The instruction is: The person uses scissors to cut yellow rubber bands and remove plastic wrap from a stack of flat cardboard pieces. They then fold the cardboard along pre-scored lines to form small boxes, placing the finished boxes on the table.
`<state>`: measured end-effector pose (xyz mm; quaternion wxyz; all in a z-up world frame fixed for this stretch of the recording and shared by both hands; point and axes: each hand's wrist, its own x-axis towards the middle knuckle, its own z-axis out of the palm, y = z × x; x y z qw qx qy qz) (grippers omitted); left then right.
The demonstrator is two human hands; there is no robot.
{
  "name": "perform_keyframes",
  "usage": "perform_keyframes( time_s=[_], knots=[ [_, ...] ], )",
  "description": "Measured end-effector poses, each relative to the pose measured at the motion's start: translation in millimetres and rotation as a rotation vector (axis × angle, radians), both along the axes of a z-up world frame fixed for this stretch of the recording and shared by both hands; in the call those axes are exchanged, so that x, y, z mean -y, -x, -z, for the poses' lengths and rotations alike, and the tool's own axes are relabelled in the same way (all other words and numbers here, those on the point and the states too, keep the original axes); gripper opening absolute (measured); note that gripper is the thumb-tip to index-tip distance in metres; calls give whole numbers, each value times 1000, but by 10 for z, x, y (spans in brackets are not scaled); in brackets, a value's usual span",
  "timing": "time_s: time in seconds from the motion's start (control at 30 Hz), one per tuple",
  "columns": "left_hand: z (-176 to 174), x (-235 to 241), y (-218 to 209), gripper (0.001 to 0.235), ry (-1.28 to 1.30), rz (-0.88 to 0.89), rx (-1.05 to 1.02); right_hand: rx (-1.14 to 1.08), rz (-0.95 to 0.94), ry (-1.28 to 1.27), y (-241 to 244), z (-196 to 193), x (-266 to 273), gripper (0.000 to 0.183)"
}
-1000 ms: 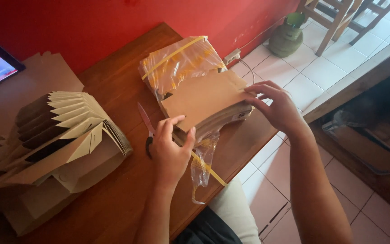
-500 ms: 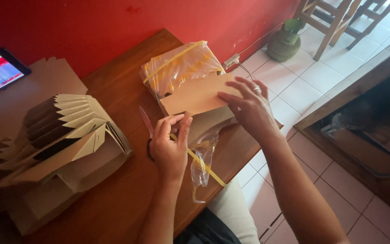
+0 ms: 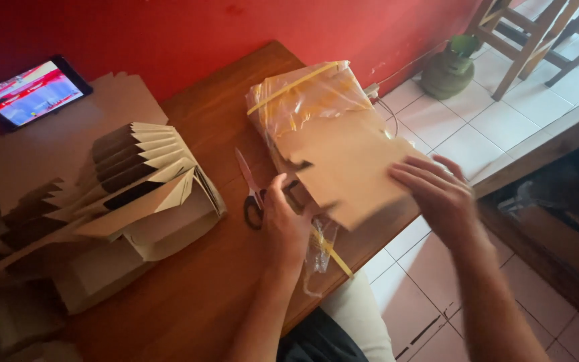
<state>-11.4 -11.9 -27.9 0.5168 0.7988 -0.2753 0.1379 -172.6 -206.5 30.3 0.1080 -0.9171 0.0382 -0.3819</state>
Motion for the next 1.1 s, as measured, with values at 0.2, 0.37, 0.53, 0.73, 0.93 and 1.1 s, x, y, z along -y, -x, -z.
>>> perform_keyframes(
  time_s=[0.2, 0.37, 0.53, 0.73, 0.93, 1.1],
  knots=[
    [-22, 81, 35, 51, 2, 88, 44, 151, 205, -432, 1029, -294, -333, 43],
    [-160, 90, 141, 43, -35, 90, 113, 3, 322, -382, 1442, -73, -442, 32],
    [-49, 56, 218, 88, -498, -50, 318, 21, 846, -258, 1734, 1091, -268, 46],
    [161, 258, 107, 79, -494, 70, 395, 186, 275, -323, 1112, 404, -739, 17],
    [-28, 500, 115, 86, -527, 166, 108, 270, 142, -525, 974, 424, -653, 34],
    [53, 998, -239, 64, -537, -6, 76, 369, 219, -519, 886, 429, -537, 12]
  ],
)
